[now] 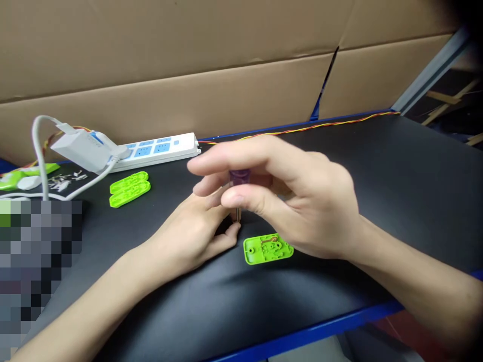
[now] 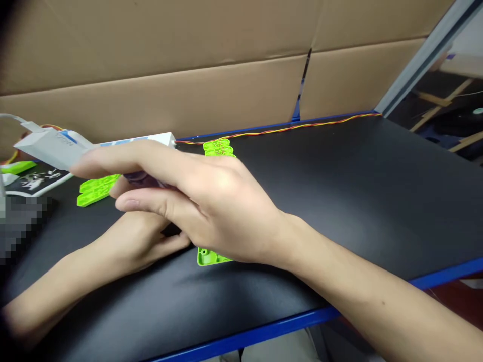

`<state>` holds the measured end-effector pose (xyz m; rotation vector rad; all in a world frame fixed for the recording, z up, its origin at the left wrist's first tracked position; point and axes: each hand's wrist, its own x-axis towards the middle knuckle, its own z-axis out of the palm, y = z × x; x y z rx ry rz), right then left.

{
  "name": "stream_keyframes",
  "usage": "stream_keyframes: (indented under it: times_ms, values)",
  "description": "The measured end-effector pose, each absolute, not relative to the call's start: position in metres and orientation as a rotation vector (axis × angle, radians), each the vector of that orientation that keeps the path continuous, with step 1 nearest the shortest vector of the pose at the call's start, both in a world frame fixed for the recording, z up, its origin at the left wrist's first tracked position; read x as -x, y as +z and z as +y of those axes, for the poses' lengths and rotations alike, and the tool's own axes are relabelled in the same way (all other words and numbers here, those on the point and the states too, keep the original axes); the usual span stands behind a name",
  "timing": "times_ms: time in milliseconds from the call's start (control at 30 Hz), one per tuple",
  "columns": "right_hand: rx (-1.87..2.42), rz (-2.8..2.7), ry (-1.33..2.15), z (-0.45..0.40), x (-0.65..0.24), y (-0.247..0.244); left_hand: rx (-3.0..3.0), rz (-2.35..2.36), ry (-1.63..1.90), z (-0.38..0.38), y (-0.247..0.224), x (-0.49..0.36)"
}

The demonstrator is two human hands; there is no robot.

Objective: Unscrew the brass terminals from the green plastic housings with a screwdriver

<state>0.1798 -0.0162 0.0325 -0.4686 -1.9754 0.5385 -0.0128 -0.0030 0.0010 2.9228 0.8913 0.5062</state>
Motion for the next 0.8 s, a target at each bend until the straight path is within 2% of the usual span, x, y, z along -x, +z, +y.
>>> stream_keyframes:
  times_ms: [233, 667, 800]
  values:
    - [0.443, -1.793, 0.554, -0.018, -0.175, 0.032, -2.978, 0.865, 0.631, -0.003, 0.001, 0.010]
    - [0.482, -1.807, 0.566, -0.020, -0.176, 0.033, -2.895, 0.919, 0.534, -0.003, 0.005, 0.008]
    - [0.504, -1.654, 0.483, -0.011, -0.182, 0.030, -2.738, 0.979, 0.544, -0.008, 0.012, 0.008]
